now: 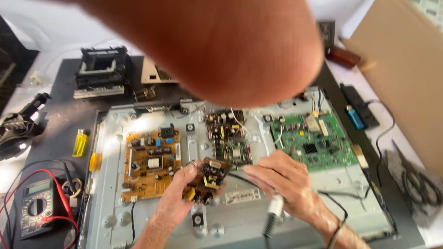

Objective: Soldering components on a circuit board inside a disassembled television.

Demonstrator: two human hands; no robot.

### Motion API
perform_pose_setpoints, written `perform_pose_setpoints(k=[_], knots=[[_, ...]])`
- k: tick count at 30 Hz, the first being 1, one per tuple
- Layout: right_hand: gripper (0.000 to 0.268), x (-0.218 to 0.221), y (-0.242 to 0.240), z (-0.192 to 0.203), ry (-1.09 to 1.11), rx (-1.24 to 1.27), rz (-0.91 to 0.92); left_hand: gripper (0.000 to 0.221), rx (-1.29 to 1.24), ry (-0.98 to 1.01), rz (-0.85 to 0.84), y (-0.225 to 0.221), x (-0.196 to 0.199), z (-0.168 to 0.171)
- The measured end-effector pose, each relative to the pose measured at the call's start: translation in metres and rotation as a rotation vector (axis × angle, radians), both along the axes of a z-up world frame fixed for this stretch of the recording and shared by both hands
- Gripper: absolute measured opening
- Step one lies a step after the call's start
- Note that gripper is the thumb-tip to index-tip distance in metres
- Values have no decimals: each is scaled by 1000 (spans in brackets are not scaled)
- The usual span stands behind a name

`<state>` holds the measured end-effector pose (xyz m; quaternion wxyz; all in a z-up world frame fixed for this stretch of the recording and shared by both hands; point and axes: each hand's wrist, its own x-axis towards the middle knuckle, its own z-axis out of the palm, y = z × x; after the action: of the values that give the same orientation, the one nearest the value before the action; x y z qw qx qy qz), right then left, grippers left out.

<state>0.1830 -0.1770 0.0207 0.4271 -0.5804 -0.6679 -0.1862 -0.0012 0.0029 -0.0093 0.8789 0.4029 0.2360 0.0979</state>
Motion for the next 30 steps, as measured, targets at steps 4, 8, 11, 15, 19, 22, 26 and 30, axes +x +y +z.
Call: perform_pose_setpoints(k=[4,8,11,15,19,22,26,30], knots=[[25,-3,11,-19,-155,-51,-4,72,40,-41,-42,0,1,-8],[17,-26,12,4,-44,-76,-14,59,28,-111,-42,-10,-9,-16],[9,-18,21,7,-151,9,7,53,122,-215,-48,-5,-1,-13],[6,-20,17,9,-245,-2,-61,55,143,-218,-63,-5,0,-16],[5,-19,15,1,-421,26,-123,54,121,-201,-49,-7,0,-18],[6,-17,16,-4,-446,46,-124,53,120,-221,-67,-7,1,-18],[10,-15,16,-10,-446,68,-120,52,110,-243,-81,-6,1,-17],[16,-13,17,-10,-538,174,-75,49,51,-242,-75,-11,2,-12]])
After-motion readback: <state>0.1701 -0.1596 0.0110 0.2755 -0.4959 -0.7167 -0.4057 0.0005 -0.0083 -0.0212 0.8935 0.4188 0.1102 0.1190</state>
